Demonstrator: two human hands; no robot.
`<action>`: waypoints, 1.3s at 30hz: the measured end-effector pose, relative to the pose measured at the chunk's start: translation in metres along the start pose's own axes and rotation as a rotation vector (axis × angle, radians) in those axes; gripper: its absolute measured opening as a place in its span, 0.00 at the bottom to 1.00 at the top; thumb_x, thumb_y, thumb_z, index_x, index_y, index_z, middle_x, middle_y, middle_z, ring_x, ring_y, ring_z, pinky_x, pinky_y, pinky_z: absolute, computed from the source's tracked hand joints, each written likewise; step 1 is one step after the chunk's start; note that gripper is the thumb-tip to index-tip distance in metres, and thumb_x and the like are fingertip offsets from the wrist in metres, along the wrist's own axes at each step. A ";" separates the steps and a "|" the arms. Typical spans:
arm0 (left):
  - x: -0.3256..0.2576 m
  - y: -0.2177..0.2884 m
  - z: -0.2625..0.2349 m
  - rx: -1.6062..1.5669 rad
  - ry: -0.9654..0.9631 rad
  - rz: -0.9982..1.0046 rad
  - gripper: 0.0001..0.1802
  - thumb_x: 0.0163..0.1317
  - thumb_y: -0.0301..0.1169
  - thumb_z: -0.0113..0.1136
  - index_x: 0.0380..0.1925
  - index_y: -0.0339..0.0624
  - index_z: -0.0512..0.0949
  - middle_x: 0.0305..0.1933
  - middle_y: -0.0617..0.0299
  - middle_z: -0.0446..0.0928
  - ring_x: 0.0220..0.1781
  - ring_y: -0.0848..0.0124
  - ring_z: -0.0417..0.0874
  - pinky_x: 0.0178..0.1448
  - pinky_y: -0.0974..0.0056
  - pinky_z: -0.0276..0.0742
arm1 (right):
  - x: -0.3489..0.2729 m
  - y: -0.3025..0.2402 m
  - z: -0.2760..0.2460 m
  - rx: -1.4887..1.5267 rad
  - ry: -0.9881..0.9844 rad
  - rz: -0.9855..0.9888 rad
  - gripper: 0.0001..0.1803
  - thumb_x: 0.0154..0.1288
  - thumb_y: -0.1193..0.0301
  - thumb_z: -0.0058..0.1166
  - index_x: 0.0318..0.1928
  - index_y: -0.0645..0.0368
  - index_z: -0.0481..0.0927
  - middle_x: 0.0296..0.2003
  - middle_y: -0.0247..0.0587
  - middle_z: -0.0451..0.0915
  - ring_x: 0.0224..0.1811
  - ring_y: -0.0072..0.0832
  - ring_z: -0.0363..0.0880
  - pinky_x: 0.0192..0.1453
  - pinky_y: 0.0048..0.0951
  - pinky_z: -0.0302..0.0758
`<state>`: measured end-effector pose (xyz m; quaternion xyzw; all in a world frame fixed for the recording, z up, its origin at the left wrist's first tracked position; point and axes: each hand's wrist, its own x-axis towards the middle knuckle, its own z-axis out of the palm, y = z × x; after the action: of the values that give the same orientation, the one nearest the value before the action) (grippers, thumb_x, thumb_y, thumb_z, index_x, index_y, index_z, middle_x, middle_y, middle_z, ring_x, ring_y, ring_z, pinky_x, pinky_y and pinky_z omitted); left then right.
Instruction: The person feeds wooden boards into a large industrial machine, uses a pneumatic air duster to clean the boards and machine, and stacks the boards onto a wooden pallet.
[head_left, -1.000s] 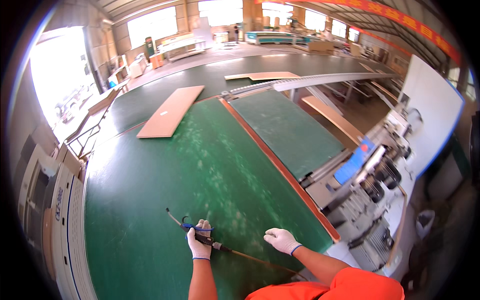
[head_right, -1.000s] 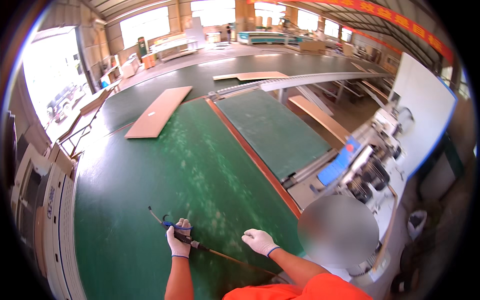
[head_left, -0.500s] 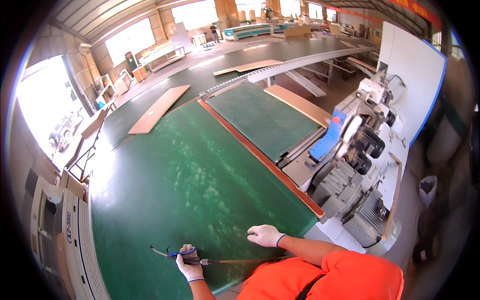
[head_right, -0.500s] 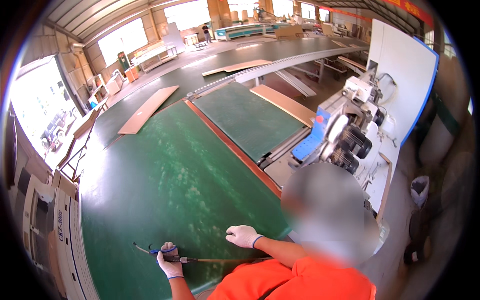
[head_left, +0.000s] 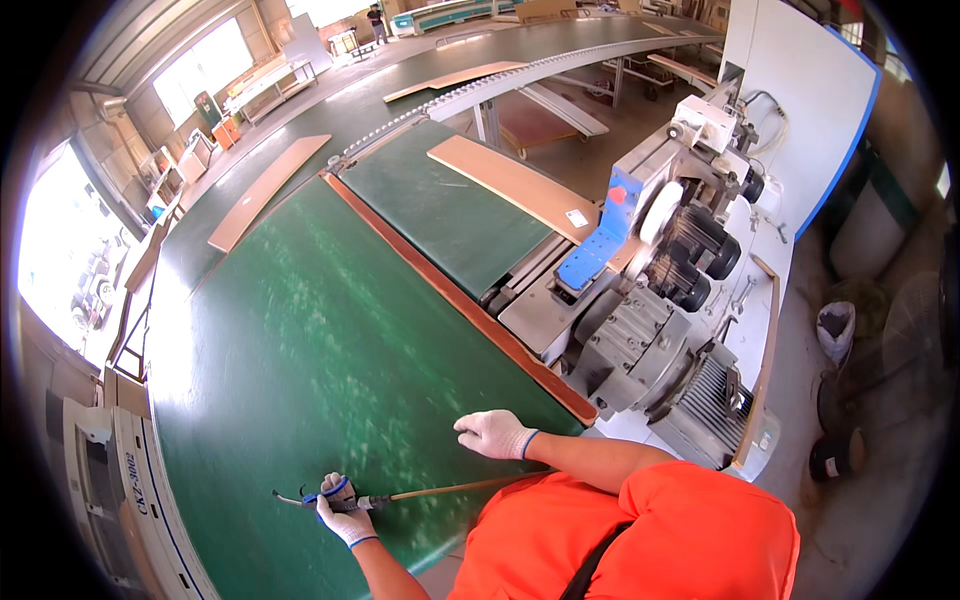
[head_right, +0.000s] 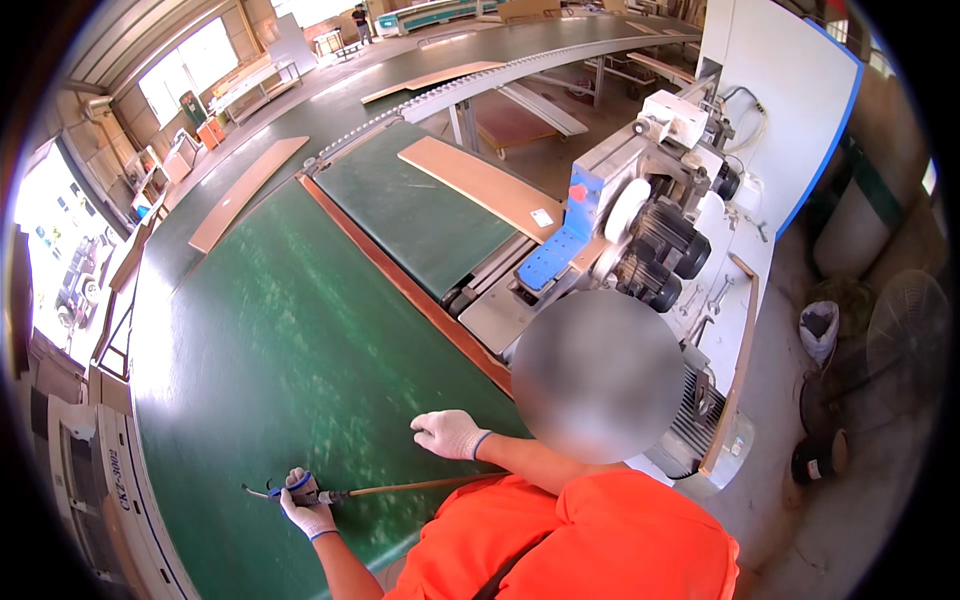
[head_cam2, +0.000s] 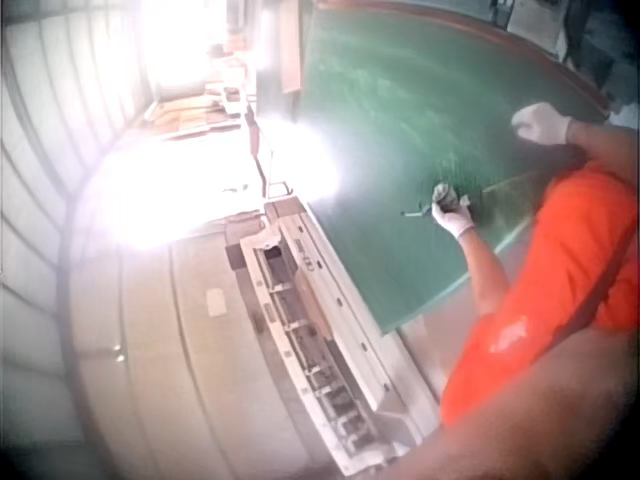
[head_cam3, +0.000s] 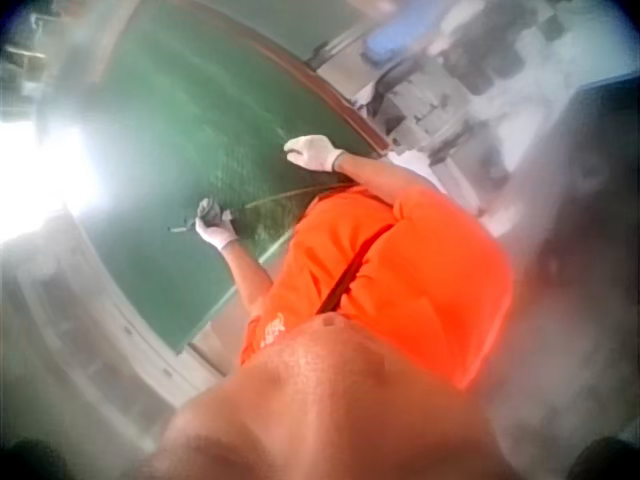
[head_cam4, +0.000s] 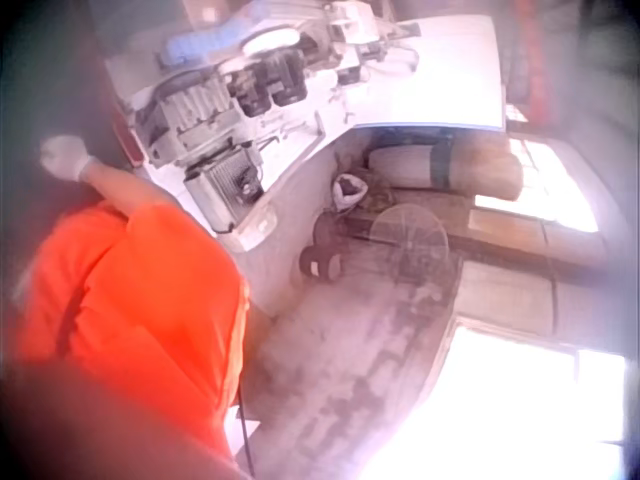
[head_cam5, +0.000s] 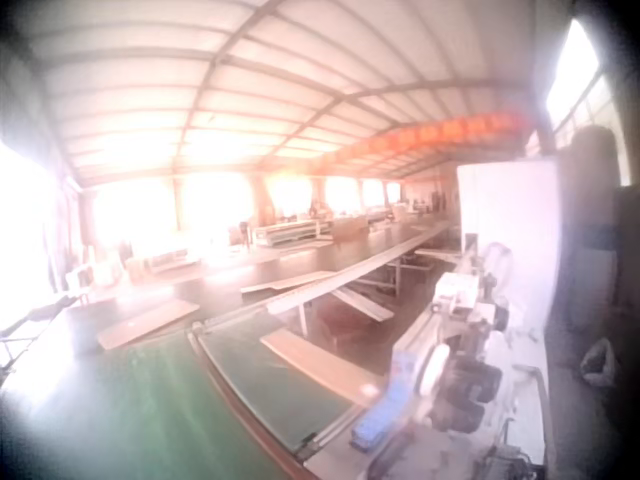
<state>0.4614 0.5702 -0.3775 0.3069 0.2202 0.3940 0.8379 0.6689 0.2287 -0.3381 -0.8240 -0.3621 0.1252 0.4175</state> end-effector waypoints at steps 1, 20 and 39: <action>-0.002 -0.003 0.002 0.004 -0.028 0.001 0.21 0.75 0.42 0.52 0.53 0.33 0.78 0.59 0.47 0.81 0.62 0.55 0.83 0.70 0.51 0.79 | 0.002 0.001 -0.005 0.009 0.010 0.000 0.17 0.70 0.59 0.57 0.51 0.57 0.86 0.46 0.47 0.88 0.48 0.44 0.87 0.53 0.40 0.83; -0.093 -0.017 0.019 -0.089 0.195 -0.042 0.18 0.69 0.38 0.55 0.50 0.34 0.77 0.60 0.46 0.79 0.62 0.51 0.82 0.69 0.45 0.78 | 0.194 0.146 -0.154 -0.583 0.526 0.532 0.67 0.45 0.27 0.67 0.74 0.63 0.61 0.70 0.63 0.63 0.73 0.60 0.60 0.77 0.62 0.55; -0.213 0.063 -0.015 -0.253 0.467 0.109 0.15 0.69 0.36 0.56 0.51 0.40 0.79 0.52 0.50 0.84 0.55 0.50 0.85 0.64 0.43 0.81 | 0.105 -0.144 0.152 -0.261 -0.038 -0.316 0.52 0.56 0.40 0.68 0.68 0.68 0.72 0.75 0.66 0.61 0.78 0.59 0.57 0.82 0.58 0.51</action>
<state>0.2929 0.4374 -0.3184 0.1116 0.3398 0.5230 0.7736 0.5948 0.4488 -0.3102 -0.8014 -0.5080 0.0256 0.3147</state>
